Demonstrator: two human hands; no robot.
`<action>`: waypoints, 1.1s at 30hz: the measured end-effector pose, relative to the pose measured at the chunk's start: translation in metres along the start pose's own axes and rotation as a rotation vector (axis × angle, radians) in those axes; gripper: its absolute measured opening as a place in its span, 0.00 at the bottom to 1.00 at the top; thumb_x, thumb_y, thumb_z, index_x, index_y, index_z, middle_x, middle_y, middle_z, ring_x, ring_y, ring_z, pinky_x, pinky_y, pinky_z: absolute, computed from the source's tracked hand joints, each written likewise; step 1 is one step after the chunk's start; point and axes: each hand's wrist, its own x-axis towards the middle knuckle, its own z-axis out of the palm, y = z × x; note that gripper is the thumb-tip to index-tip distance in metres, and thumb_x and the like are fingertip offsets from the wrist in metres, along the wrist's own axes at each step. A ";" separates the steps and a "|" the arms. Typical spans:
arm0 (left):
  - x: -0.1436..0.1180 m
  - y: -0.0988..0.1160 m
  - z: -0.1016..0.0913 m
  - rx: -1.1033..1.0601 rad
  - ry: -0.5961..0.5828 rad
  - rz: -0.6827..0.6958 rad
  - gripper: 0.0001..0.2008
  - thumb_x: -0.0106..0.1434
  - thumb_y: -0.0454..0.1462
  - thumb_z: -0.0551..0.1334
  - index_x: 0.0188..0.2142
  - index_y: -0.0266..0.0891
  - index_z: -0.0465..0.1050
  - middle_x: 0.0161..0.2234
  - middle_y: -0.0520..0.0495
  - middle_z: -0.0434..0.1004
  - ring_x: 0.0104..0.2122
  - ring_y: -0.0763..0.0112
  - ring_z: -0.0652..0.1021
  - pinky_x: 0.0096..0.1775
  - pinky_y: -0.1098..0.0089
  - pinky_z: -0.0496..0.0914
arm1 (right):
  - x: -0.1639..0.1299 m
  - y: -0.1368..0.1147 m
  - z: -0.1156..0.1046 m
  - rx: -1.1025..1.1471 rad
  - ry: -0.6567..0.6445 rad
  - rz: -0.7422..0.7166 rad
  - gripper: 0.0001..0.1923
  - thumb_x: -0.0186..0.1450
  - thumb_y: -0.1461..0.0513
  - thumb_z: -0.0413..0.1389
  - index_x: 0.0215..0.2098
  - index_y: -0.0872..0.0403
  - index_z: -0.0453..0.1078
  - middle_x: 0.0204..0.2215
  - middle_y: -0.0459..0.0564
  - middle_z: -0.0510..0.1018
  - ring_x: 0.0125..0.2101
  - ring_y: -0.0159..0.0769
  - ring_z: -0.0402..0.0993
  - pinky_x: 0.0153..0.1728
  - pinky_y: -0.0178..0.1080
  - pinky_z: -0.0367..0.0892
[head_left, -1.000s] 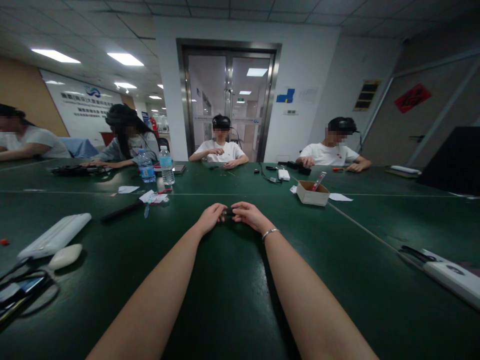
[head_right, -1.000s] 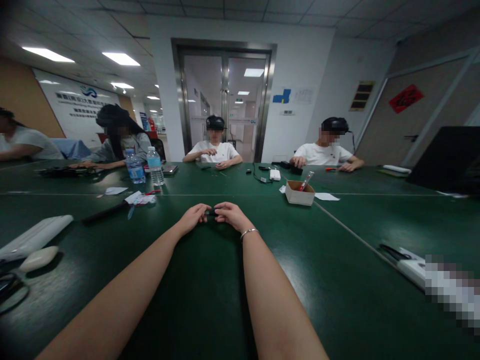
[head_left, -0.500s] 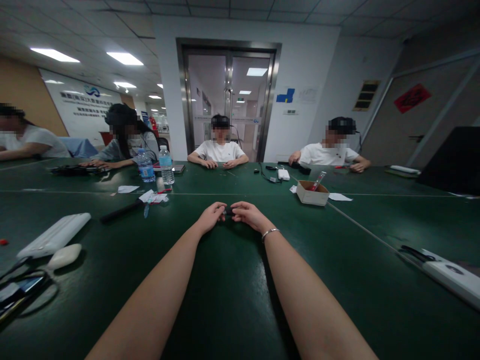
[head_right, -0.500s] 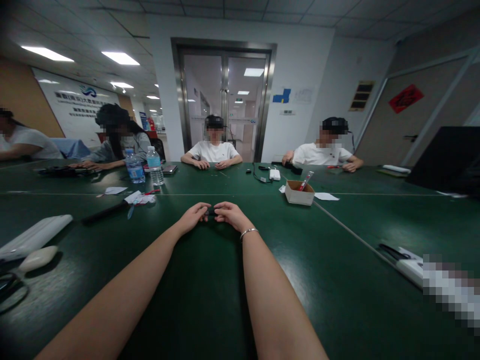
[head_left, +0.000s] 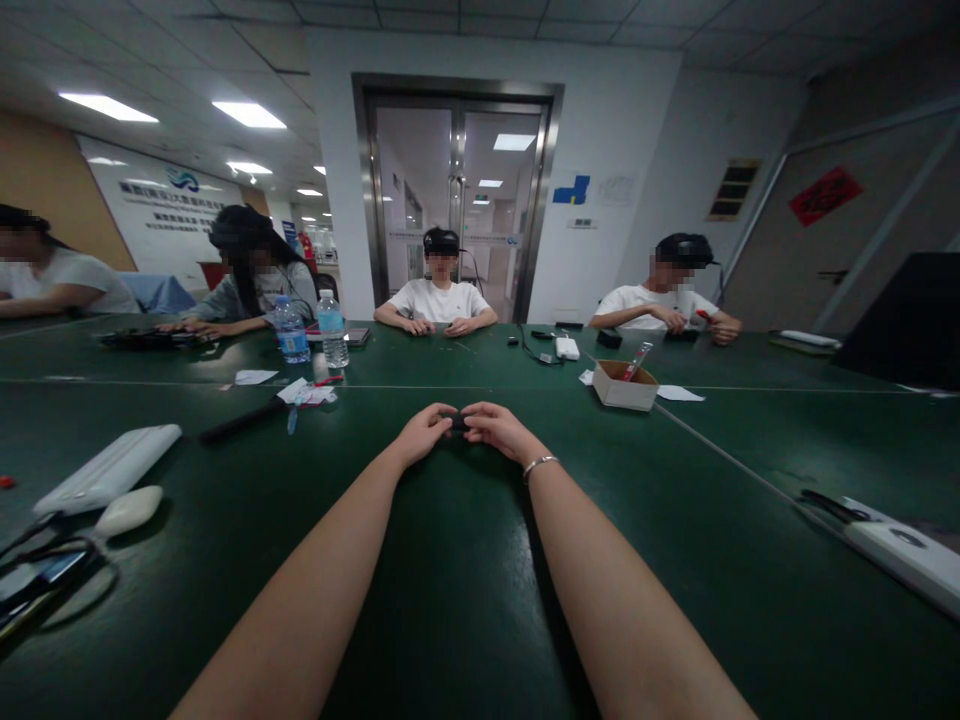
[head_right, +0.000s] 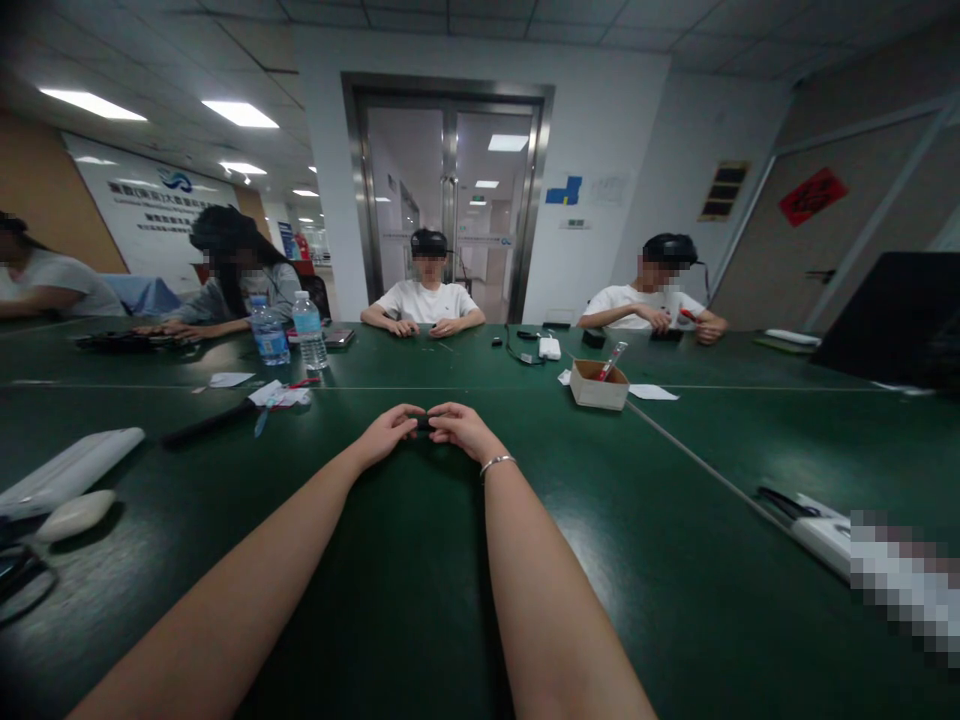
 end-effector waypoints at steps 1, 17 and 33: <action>0.000 0.001 0.000 0.003 0.006 0.010 0.17 0.55 0.40 0.59 0.44 0.37 0.68 0.26 0.51 0.68 0.28 0.72 0.70 0.33 0.71 0.63 | 0.000 0.000 0.000 0.000 0.001 0.001 0.09 0.57 0.73 0.58 0.35 0.59 0.70 0.23 0.47 0.76 0.22 0.28 0.75 0.23 0.26 0.72; -0.003 0.006 -0.001 -0.073 0.025 0.057 0.18 0.53 0.38 0.61 0.43 0.37 0.67 0.26 0.52 0.68 0.25 0.73 0.70 0.33 0.70 0.65 | 0.001 -0.004 0.010 -0.254 0.013 0.027 0.06 0.64 0.62 0.55 0.37 0.58 0.64 0.19 0.44 0.71 0.14 0.27 0.69 0.14 0.27 0.68; -0.003 0.004 -0.001 -0.072 0.029 0.050 0.16 0.55 0.38 0.60 0.43 0.36 0.66 0.25 0.52 0.69 0.25 0.73 0.71 0.32 0.70 0.66 | 0.001 -0.004 0.005 -0.115 -0.054 -0.002 0.21 0.59 0.66 0.59 0.47 0.52 0.57 0.29 0.43 0.71 0.21 0.28 0.74 0.23 0.30 0.73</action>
